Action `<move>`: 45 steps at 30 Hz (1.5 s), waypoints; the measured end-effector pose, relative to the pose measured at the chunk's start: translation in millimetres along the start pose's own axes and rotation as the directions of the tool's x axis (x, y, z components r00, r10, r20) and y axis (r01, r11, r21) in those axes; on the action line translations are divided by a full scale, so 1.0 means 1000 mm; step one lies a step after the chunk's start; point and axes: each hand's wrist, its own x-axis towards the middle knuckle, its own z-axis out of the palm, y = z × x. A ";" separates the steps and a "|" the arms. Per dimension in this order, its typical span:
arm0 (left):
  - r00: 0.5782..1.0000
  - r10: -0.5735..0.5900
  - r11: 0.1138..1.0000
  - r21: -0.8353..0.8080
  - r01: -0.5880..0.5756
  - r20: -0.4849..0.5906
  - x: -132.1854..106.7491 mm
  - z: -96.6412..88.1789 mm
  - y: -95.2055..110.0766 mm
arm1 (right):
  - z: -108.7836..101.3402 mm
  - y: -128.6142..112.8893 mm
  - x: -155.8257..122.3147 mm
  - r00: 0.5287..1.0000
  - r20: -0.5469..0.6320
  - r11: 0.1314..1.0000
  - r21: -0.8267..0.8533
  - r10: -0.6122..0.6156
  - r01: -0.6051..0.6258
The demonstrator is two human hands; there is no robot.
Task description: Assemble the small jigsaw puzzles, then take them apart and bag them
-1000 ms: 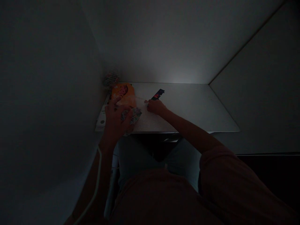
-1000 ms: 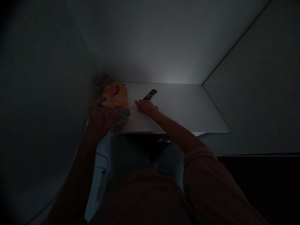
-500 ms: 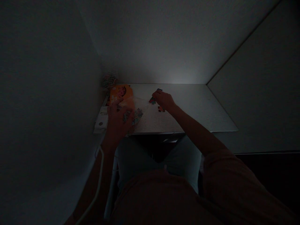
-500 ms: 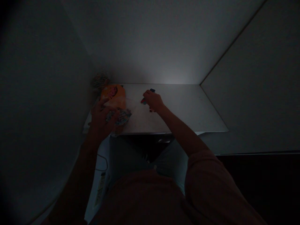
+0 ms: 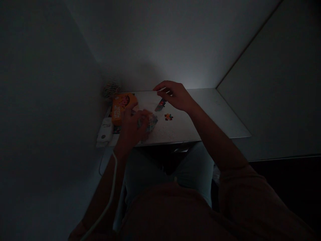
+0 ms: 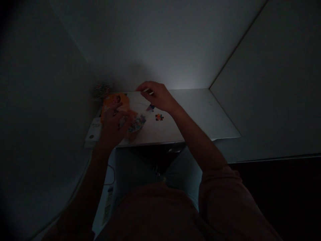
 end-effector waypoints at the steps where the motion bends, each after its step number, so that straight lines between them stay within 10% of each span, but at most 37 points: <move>1: 1.000 -0.006 1.000 0.004 0.006 -0.003 0.000 0.000 0.001 | 0.000 0.010 -0.005 0.999 -0.036 1.000 -0.015 0.022 -0.023; 8: 1.000 -0.004 0.998 -0.055 0.003 -0.024 -0.003 0.002 0.005 | 0.024 0.096 -0.084 0.914 0.140 0.880 -0.358 0.381 -0.312; 15: 0.999 0.045 0.994 -0.103 -0.046 -0.008 0.009 0.005 0.011 | 0.046 0.092 -0.114 0.806 0.201 0.808 -0.357 0.556 -0.468; 21: 0.997 0.065 0.989 -0.139 -0.058 0.044 0.014 0.014 0.021 | 0.025 0.091 -0.120 0.767 0.180 0.784 -0.238 0.616 -0.574; 25: 0.995 0.050 0.991 -0.130 -0.038 0.090 0.010 0.023 0.024 | -0.015 0.080 -0.115 0.831 -0.035 0.831 0.043 0.556 -0.554; 29: 0.993 0.039 0.990 -0.139 -0.023 0.115 0.005 0.028 0.023 | -0.032 0.038 -0.076 0.889 -0.333 0.937 0.258 0.315 -0.235; 35: 0.997 -0.007 0.994 -0.106 0.015 0.076 -0.007 0.012 0.024 | 0.002 0.027 -0.025 0.978 -0.157 0.991 0.048 0.134 -0.128; 40: 0.999 -0.039 0.996 -0.077 0.042 0.034 -0.022 -0.010 0.018 | 0.048 0.090 -0.031 0.943 0.017 0.912 -0.260 0.334 -0.318; 45: 0.996 -0.082 0.996 -0.032 0.083 0.028 -0.028 -0.018 0.007 | 0.087 0.099 -0.065 0.869 0.260 0.823 -0.513 0.420 -0.244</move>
